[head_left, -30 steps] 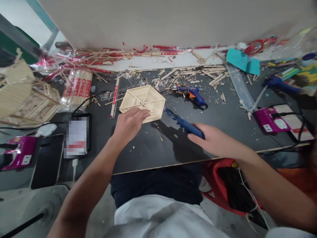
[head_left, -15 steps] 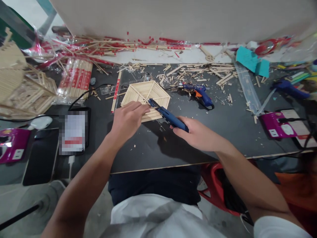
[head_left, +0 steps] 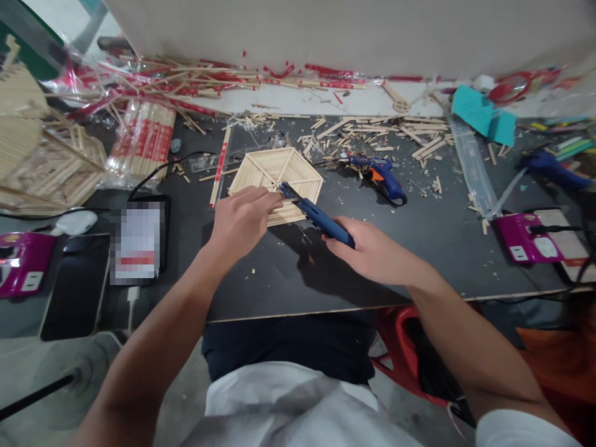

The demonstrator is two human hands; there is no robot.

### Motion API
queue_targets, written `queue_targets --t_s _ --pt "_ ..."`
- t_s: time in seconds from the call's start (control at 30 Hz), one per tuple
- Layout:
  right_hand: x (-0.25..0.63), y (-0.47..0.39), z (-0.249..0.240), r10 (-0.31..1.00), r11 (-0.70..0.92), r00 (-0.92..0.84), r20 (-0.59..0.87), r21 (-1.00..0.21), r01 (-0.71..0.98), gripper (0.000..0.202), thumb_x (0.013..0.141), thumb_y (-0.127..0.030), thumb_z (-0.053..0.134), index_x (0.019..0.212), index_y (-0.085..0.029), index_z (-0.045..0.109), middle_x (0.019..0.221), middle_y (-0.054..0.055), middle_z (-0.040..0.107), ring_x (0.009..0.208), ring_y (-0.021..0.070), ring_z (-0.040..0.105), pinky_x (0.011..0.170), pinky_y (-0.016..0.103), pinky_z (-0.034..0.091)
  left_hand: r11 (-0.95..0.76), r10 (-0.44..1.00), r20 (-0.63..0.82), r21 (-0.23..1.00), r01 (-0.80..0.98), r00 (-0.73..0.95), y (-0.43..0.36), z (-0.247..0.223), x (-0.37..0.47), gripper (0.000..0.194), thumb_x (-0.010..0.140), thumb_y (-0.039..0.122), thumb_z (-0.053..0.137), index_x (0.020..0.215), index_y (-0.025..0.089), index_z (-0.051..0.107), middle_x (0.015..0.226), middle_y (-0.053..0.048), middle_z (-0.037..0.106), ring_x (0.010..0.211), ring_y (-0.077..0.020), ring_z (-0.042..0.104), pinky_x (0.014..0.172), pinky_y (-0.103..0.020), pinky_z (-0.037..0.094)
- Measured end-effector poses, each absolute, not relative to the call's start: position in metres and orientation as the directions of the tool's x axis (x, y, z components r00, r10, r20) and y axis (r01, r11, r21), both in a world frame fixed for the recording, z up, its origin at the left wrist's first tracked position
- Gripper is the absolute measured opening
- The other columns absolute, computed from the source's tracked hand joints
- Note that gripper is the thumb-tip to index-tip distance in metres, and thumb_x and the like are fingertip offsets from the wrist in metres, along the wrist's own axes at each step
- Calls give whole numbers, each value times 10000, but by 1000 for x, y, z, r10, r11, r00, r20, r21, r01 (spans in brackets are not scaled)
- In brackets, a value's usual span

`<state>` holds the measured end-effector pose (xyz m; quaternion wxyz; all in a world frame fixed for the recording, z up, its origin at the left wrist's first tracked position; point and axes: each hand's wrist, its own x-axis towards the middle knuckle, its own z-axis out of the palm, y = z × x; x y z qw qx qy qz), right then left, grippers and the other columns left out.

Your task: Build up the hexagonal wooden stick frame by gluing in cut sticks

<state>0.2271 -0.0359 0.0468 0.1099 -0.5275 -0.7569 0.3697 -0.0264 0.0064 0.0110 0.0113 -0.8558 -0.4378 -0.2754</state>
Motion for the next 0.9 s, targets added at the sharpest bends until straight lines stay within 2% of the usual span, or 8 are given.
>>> queue_targets --t_s 0.2,0.4,0.6,0.8,0.9 --pt "226 -35 50 874 162 -415 -252 -655 738 162 938 -310 497 913 -195 608 837 34 688 731 185 596 682 303 377 -614 744 490 233 754 455 7 9 -26 322 1049 236 469 967 201 778 852 -60 775 823 -188 710 664 -285 452" --pt "225 -35 50 878 161 -411 -245 -658 736 194 940 -306 492 949 -173 634 894 64 712 775 195 609 707 304 393 -607 763 467 282 743 446 7 8 -26 334 1048 234 461 963 204 783 862 -65 771 836 -188 709 684 -277 462" --pt "226 -34 50 872 159 -425 -245 -678 717 214 946 -315 481 959 -169 636 911 63 713 786 194 611 725 304 407 -616 752 483 272 739 449 7 7 -26 370 1063 265 436 927 195 773 848 -63 771 815 -188 713 678 -276 466" --pt "223 -34 52 880 147 -400 -258 -652 744 163 925 -303 496 862 -192 596 788 22 668 698 165 571 666 282 368 -616 760 480 314 722 439 8 7 -27 352 1060 287 455 962 204 782 865 -73 777 849 -203 722 702 -291 494" --pt "220 -35 52 888 134 -367 -276 -607 783 230 945 -350 497 764 -213 532 685 0 604 628 150 510 639 284 331 -612 760 495 325 721 422 9 6 -26 348 1058 285 459 969 200 784 870 -75 782 847 -202 728 709 -290 507"
